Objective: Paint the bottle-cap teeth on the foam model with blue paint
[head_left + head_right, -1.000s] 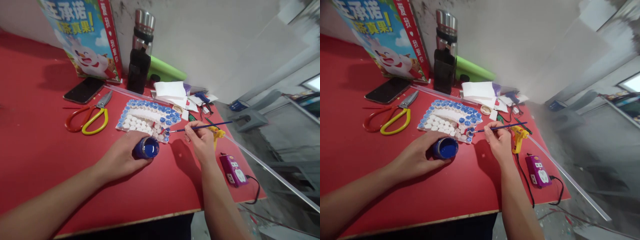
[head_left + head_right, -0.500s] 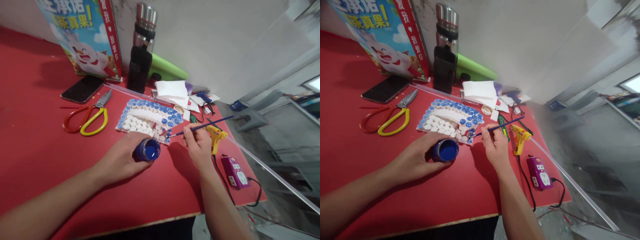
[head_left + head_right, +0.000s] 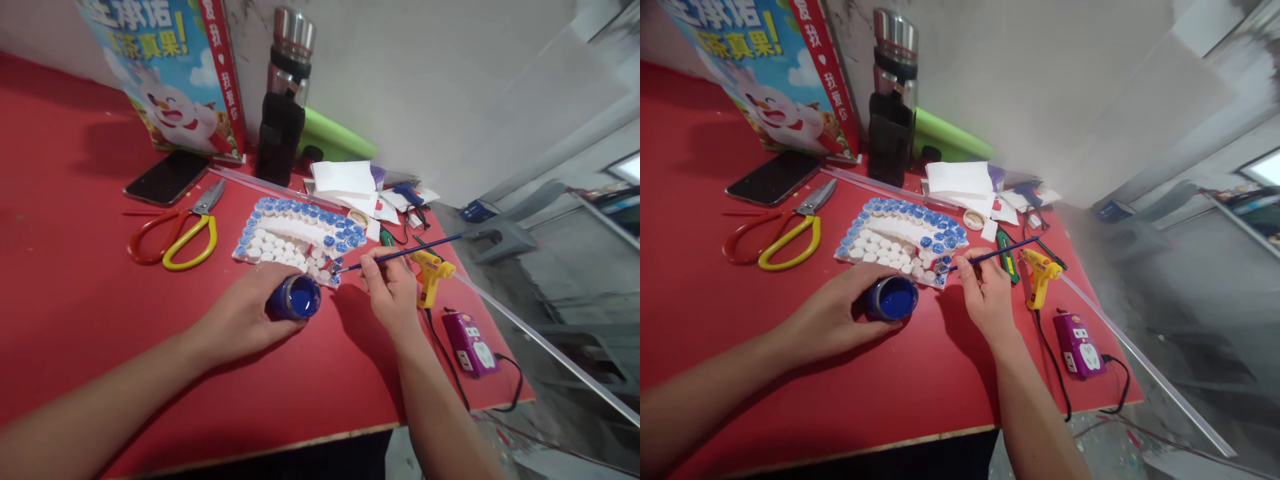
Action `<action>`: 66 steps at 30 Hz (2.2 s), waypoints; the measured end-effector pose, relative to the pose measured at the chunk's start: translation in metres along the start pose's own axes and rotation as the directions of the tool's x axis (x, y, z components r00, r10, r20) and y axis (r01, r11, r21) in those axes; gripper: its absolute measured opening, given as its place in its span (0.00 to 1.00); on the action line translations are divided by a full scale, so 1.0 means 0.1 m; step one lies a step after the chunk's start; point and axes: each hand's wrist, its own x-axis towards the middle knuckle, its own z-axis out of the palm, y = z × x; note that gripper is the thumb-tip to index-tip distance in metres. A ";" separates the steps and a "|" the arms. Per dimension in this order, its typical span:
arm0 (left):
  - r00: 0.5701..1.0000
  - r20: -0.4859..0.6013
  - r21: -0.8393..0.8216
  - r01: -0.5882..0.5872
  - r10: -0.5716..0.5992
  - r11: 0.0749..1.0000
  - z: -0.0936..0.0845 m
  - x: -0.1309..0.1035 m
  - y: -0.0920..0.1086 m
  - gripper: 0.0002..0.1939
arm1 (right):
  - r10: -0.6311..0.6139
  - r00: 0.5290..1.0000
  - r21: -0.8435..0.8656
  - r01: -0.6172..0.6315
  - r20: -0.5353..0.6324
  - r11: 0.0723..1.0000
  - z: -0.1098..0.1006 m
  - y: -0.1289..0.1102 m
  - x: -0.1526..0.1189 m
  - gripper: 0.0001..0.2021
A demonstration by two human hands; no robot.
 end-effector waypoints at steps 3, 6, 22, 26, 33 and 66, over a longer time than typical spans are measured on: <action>1.000 0.007 0.008 0.003 -0.003 1.000 -0.01 0.00 0.00 0.25 | -0.026 1.000 -0.037 0.025 -0.004 0.999 0.00 -0.03 0.00 0.09; 1.000 0.008 0.011 0.007 -0.007 1.000 -0.02 0.00 0.01 0.25 | -0.045 0.999 -0.061 0.045 0.008 0.997 0.00 -0.05 0.00 0.09; 1.000 0.013 0.003 0.008 -0.008 1.000 -0.03 0.00 0.03 0.24 | -0.088 0.996 -0.088 0.089 0.011 0.992 0.00 -0.06 0.01 0.08; 1.000 0.013 0.005 0.021 -0.021 1.000 -0.02 0.00 0.03 0.24 | -0.095 0.995 -0.101 0.094 -0.010 0.990 0.00 -0.06 0.01 0.09; 1.000 0.012 -0.006 0.026 -0.026 1.000 -0.02 0.00 0.02 0.25 | -0.102 0.995 -0.134 0.101 0.000 0.986 0.01 -0.06 0.00 0.09; 1.000 -0.017 0.019 0.012 -0.012 1.000 -0.01 -0.02 -0.04 0.26 | -0.086 0.991 -0.112 0.074 -0.105 0.991 -0.04 -0.02 0.01 0.09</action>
